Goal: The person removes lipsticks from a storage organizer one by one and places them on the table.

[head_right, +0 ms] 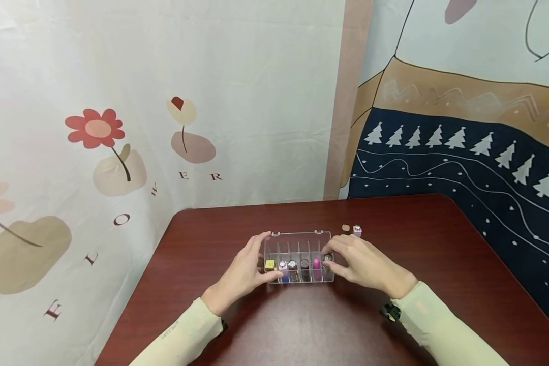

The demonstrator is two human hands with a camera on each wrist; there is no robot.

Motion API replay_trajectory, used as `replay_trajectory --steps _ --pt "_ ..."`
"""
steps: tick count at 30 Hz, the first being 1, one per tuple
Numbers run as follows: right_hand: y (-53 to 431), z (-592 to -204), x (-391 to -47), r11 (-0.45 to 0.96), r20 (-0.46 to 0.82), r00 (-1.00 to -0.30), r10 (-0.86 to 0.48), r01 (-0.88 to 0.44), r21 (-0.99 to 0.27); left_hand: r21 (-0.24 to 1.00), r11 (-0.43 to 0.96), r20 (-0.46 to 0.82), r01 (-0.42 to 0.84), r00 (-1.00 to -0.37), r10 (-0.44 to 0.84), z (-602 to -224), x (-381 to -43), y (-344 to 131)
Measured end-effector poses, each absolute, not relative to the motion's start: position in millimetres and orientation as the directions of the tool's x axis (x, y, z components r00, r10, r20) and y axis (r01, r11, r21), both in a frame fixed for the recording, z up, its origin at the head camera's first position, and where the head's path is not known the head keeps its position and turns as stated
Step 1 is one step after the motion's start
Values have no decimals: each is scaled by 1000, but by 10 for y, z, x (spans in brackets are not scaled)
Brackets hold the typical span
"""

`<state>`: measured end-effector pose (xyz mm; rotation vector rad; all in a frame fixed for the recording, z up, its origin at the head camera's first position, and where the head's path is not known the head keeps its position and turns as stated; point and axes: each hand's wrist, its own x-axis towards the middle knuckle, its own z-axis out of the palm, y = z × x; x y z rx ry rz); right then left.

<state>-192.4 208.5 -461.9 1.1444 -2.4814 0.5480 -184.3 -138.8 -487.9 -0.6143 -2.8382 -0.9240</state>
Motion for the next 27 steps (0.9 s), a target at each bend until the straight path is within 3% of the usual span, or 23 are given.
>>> replay_trajectory --steps 10,20,27 --pt "2096 -4588 -1894 567 505 -598 -622 -789 -237 534 736 217 416 -909 356 -4884 -1829 -1390" --pt "2128 -4521 -1928 564 556 -549 -624 -809 -167 533 732 226 425 -905 361 -4875 -1838 -1392" --pt "2157 -4491 -1949 548 578 -544 -608 -815 -190 528 738 225 420 -907 356 -4859 -1836 -1387"
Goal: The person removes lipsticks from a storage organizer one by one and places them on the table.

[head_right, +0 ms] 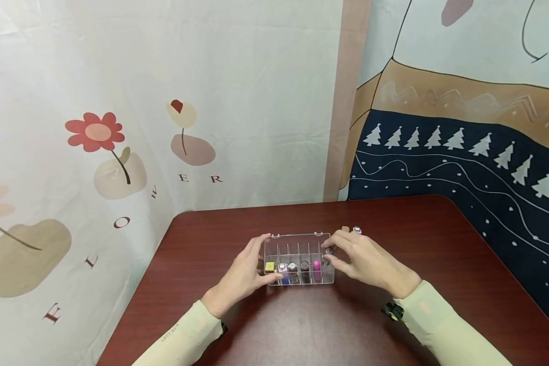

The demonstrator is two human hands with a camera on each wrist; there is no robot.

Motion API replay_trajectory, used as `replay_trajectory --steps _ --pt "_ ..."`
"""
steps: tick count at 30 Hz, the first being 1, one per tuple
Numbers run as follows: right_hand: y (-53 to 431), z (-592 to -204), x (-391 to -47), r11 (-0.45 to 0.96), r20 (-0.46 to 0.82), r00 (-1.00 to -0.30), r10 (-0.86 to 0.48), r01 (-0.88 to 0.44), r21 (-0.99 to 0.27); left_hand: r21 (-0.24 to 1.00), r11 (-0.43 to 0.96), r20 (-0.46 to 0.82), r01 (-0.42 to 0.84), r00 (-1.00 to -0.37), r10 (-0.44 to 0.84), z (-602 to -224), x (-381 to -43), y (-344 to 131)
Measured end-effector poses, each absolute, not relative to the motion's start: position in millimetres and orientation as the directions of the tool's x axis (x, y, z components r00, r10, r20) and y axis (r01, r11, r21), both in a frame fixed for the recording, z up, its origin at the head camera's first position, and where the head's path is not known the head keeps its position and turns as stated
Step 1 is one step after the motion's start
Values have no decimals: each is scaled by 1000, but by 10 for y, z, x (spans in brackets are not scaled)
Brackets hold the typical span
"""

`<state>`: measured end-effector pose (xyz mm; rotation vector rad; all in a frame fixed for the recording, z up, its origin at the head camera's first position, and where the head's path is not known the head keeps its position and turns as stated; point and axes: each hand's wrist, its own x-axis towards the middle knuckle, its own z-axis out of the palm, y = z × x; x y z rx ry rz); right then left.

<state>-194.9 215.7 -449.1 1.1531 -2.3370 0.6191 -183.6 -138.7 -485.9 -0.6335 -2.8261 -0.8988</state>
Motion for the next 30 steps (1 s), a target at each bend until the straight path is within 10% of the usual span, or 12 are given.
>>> replay_trajectory --steps 30 --pt "2373 -4347 -2023 569 629 -559 -541 -793 -215 528 741 220 414 -910 352 -4868 -1847 -1383"
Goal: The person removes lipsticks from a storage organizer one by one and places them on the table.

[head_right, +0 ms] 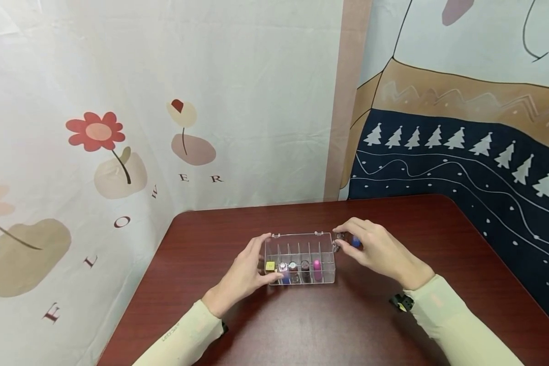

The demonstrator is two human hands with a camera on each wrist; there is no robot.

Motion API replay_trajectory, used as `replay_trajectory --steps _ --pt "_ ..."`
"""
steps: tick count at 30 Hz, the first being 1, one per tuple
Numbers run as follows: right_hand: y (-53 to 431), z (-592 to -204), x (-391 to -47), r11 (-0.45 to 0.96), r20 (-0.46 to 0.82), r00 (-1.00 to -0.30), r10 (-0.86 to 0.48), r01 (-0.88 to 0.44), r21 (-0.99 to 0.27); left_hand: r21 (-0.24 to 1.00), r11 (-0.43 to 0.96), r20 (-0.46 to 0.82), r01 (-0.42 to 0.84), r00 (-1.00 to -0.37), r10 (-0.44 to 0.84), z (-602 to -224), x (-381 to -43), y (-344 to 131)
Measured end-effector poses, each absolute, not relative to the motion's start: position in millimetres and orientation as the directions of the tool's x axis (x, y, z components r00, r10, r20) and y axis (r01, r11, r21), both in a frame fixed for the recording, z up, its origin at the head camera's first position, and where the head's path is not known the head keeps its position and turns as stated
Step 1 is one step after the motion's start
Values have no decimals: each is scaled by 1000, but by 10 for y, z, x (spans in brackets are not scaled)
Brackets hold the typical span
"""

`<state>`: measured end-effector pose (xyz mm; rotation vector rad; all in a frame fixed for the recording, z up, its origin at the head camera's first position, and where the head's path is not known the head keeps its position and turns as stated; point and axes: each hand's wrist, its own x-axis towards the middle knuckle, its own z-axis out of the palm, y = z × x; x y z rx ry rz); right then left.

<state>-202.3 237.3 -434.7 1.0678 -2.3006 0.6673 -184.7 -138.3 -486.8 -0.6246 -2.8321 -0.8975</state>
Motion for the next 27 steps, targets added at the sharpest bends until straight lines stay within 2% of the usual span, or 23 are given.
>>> replay_trajectory --steps 19,27 --pt "2620 -4360 -2150 552 713 -496 -496 -814 -182 529 736 227 422 -906 356 -4863 -1850 -1371" --pt "2780 -4379 -2208 602 705 -533 -468 -776 -188 524 756 199 393 -919 339 -4867 -1857 -1372"
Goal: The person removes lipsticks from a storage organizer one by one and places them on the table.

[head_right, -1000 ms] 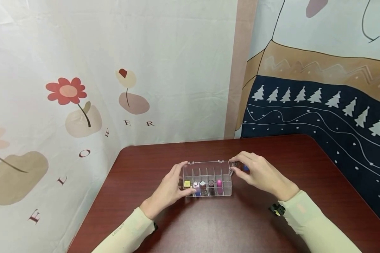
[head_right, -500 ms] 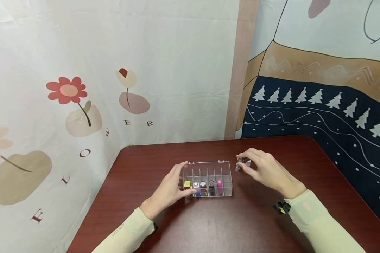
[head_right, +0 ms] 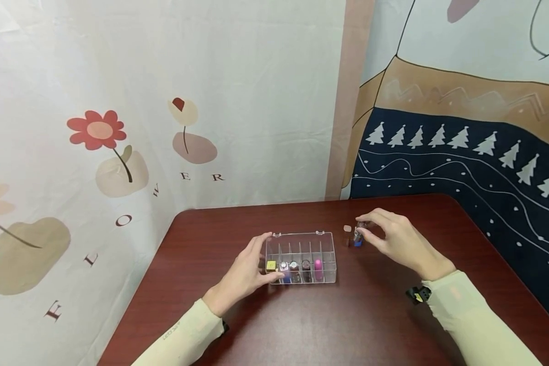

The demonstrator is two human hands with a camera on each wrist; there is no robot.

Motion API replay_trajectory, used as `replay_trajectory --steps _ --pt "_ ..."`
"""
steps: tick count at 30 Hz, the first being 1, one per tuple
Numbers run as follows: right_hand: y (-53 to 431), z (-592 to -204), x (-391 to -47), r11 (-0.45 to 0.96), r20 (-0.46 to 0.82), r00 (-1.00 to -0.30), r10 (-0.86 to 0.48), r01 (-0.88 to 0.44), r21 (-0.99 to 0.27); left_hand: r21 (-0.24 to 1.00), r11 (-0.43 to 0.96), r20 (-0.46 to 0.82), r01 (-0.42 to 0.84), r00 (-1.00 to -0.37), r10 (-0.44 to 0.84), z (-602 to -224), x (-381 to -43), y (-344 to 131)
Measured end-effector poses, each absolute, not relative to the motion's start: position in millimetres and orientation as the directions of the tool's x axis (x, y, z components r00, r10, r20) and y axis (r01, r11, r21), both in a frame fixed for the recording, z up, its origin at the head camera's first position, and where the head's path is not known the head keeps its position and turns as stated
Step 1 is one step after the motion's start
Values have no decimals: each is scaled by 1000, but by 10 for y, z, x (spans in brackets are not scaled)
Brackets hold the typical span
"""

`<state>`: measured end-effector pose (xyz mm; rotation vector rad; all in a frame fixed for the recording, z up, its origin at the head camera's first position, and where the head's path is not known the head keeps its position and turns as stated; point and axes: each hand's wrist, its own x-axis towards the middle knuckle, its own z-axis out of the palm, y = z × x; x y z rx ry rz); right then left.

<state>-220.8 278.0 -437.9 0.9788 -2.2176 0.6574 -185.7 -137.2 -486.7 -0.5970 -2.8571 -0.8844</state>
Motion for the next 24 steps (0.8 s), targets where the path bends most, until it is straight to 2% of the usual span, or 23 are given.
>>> replay_trajectory --steps 16,24 --pt "3046 -4493 -2234 721 662 -641 -389 -659 -214 541 738 209 403 -915 346 -4847 -1839 -1369" --pt "3122 -4570 -2282 744 641 -672 -372 -629 -228 528 749 202 401 -916 348 -4850 -1847 -1371"
